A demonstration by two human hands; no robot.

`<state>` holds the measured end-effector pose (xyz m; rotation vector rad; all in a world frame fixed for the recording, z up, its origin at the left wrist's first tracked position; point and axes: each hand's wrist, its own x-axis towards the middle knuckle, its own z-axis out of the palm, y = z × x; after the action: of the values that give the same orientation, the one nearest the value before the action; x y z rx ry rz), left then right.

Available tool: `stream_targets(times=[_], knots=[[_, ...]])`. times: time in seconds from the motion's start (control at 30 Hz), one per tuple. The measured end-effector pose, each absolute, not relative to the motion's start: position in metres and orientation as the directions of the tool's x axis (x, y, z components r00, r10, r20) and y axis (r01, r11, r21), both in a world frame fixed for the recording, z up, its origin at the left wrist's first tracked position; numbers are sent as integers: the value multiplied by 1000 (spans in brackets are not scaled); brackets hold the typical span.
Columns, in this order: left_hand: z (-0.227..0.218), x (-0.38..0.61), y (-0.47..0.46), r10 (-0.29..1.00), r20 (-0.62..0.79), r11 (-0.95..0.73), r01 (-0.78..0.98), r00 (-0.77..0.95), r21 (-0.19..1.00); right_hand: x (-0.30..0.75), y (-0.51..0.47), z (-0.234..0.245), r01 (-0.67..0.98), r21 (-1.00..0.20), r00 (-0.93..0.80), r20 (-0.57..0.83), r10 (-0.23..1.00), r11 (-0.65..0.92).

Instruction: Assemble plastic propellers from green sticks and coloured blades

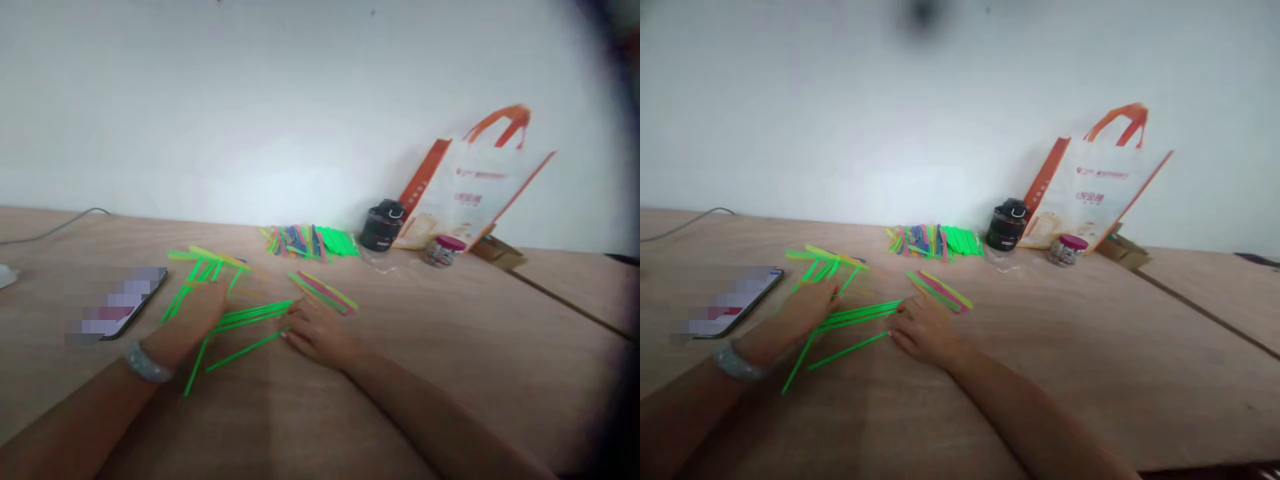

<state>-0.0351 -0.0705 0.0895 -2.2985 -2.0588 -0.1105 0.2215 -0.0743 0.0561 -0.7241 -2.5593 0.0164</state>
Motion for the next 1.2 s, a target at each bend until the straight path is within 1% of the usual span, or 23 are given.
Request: stream_targets(times=[0.07,0.1,0.2,0.3,0.4,0.5,0.57,0.63,0.67,0.73,0.8,0.87,0.93,1.0,1.07,1.2], knots=[[92,-35,-70,989,96,-113,993,110,35,217,-80,56,452,-108,-789,414,453,886],[95,-35,-70,987,107,-123,991,117,53,215,-81,55,452,-99,-797,402,451,886],[101,-32,-73,978,163,-151,981,130,124,212,-78,51,497,-110,-779,381,498,861],[98,-21,-79,962,211,-230,935,175,271,210,-72,48,556,-132,-739,372,561,820],[88,-7,-85,934,244,-344,840,260,420,208,-69,46,609,-113,-707,370,602,785],[79,1,-89,917,299,-386,773,263,504,209,-69,46,630,-93,-695,378,612,771],[75,1,-89,914,341,-386,738,221,554,211,-68,47,641,-122,-666,401,629,757],[73,0,-88,912,369,-380,699,177,606,214,-66,48,647,-223,-598,444,667,729],[72,-1,-87,912,377,-381,679,163,628,215,-64,48,641,-307,-544,465,698,703],[70,1,-88,910,379,-392,647,168,654,216,-61,49,587,-522,-409,470,782,620],[68,5,-91,898,376,-430,631,228,645,214,-61,49,462,-735,-325,379,866,496],[66,11,-96,871,377,-490,623,316,610,212,-64,49,312,-882,-352,239,905,354],[64,16,-101,838,373,-545,615,398,569,208,-69,50,200,-954,-417,125,900,225],[62,19,-103,817,372,-576,619,440,534,205,-75,51,140,-981,-424,63,903,135],[60,20,-103,810,368,-586,640,456,497,203,-79,52,118,-988,-407,44,912,101],[55,19,-100,804,373,-591,689,462,420,200,-81,51,93,-990,-402,58,914,104]])
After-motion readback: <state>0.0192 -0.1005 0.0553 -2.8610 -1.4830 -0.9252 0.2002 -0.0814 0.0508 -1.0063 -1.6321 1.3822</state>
